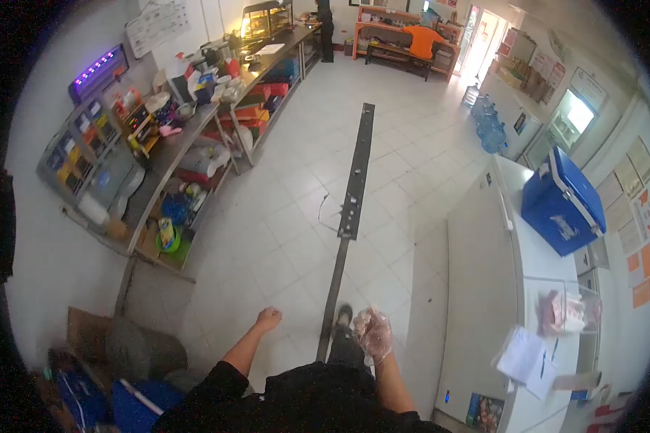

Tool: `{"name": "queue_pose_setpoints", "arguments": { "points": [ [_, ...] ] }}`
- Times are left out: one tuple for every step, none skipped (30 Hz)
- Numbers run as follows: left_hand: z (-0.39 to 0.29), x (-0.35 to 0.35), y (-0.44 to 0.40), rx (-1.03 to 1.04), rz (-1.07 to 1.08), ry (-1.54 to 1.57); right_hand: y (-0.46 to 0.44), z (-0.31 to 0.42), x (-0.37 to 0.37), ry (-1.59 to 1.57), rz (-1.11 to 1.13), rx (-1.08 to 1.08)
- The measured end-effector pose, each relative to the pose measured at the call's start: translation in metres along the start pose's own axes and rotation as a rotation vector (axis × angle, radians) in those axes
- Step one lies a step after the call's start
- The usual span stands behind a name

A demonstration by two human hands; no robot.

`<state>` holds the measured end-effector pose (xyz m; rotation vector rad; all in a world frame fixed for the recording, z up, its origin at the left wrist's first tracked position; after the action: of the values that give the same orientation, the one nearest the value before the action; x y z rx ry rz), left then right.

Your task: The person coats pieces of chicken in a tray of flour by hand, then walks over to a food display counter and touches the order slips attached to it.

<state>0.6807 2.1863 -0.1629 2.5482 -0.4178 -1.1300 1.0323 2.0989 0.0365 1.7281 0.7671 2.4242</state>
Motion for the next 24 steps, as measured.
{"name": "queue_pose_setpoints", "arguments": {
  "points": [
    [-0.018,-0.012,-0.042,0.003,-0.003,-0.006,-0.031,0.017,0.007,-0.004,0.006,-0.003],
    [-0.034,-0.024,-0.082,0.036,-0.049,0.036,-0.062,0.034,0.016,0.035,0.035,0.011],
    [-0.050,-0.037,-0.120,0.068,-0.095,0.079,-0.096,0.054,0.025,0.076,0.063,0.027],
    [-0.061,-0.048,-0.148,0.063,-0.096,0.079,-0.130,0.072,0.034,0.076,0.063,0.031],
    [-0.067,-0.055,-0.172,0.010,-0.059,0.066,-0.165,0.092,0.043,0.104,0.033,0.044],
    [-0.069,-0.062,-0.196,-0.043,-0.025,0.053,-0.200,0.112,0.054,0.133,0.007,0.056],
    [-0.053,-0.058,-0.221,-0.081,0.039,-0.013,-0.233,0.132,0.068,0.135,0.011,0.064],
    [-0.033,-0.051,-0.241,-0.119,0.101,-0.077,-0.269,0.152,0.085,0.138,0.063,0.065],
    [-0.028,-0.054,-0.247,-0.222,0.124,0.000,-0.302,0.172,0.104,0.142,0.113,0.068],
    [-0.024,-0.056,-0.250,-0.326,0.150,0.080,-0.336,0.191,0.124,0.148,0.113,0.079],
    [-0.014,-0.059,-0.257,-0.324,0.210,0.091,-0.372,0.209,0.144,0.134,0.103,0.091],
    [-0.014,-0.063,-0.261,-0.411,0.203,0.008,-0.407,0.226,0.164,0.123,0.093,0.103],
    [0.004,-0.057,-0.267,-0.397,0.191,0.081,-0.441,0.243,0.185,0.134,0.094,0.110],
    [-0.006,-0.067,-0.276,-0.434,0.413,-0.078,-0.474,0.260,0.209,0.217,0.115,0.083],
    [0.016,-0.045,-0.293,0.198,0.581,-0.709,-0.510,0.277,0.229,0.298,0.137,0.055],
    [0.026,-0.047,-0.296,0.082,0.630,-0.538,-0.550,0.292,0.240,0.305,0.142,0.058],
    [0.030,-0.054,-0.312,-0.204,0.616,-0.281,-0.590,0.306,0.247,0.261,0.176,0.079],
    [0.032,-0.062,-0.331,-0.442,0.559,-0.093,-0.628,0.317,0.253,0.216,0.208,0.101],
    [0.031,-0.072,-0.355,-0.557,0.531,-0.001,-0.667,0.329,0.258,0.220,0.209,0.105],
    [0.030,-0.083,-0.387,-0.634,0.505,0.054,-0.705,0.341,0.262,0.202,0.197,0.103],
    [0.028,-0.093,-0.422,-0.678,0.491,0.087,-0.735,0.353,0.273,0.180,0.177,0.100],
    [0.027,-0.108,-0.465,-0.691,0.483,0.088,-0.760,0.366,0.285,0.246,0.174,0.100],
    [0.025,-0.122,-0.515,-0.682,0.478,0.075,-0.785,0.378,0.299,0.241,0.166,0.099],
    [0.021,-0.133,-0.572,-0.660,0.478,0.034,-0.810,0.390,0.311,0.213,0.115,0.109]
  ]
}}
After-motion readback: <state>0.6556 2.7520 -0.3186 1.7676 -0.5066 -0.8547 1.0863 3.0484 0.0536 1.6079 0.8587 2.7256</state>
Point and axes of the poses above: each hand's wrist, its own y-axis away from the middle knuckle, its own x-axis out of the palm, z = x × y, the point moved 4 cm from there along -y, towards the middle knuckle, and after that the axes turned 8 degrees about x, right-handed, at the moved point
